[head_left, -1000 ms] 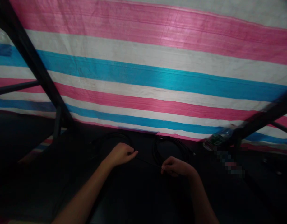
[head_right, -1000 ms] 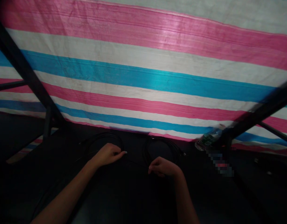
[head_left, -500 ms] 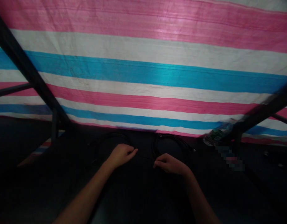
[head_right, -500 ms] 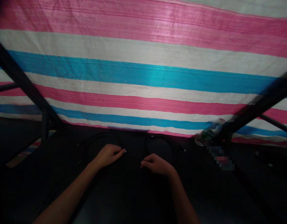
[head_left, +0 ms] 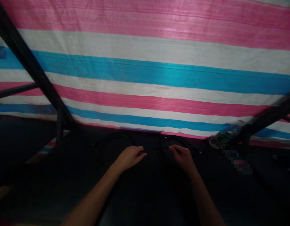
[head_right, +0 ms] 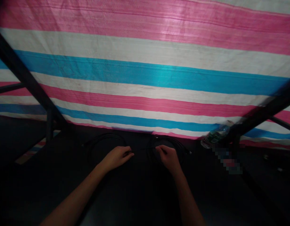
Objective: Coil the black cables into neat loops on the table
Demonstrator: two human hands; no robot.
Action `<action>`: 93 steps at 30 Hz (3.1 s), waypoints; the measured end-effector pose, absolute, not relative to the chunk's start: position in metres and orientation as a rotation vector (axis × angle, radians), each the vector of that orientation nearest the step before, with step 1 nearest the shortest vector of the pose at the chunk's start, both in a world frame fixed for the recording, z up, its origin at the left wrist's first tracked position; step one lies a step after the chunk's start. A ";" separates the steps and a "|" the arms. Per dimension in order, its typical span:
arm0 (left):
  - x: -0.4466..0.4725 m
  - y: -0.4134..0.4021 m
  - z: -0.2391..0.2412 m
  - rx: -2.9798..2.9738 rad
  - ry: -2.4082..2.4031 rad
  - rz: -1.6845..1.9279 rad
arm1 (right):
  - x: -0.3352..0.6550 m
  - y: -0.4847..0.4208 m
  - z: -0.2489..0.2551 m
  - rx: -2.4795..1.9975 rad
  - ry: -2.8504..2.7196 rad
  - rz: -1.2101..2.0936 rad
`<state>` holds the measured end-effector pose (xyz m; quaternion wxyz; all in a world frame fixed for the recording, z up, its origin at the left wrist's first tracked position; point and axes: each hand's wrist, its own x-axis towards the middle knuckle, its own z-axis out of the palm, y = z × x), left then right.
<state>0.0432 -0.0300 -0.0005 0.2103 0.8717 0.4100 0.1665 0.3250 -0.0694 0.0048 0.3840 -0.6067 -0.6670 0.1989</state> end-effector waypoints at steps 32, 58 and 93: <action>0.032 -0.026 -0.004 2.018 1.193 0.940 | 0.339 -0.090 0.012 -1.436 -1.363 0.373; 0.028 -0.028 0.004 2.139 1.025 0.668 | 0.316 -0.124 0.080 -1.565 -1.776 0.319; 0.035 -0.038 0.009 1.789 0.726 0.058 | 0.288 -0.099 -0.025 -1.731 -1.887 0.159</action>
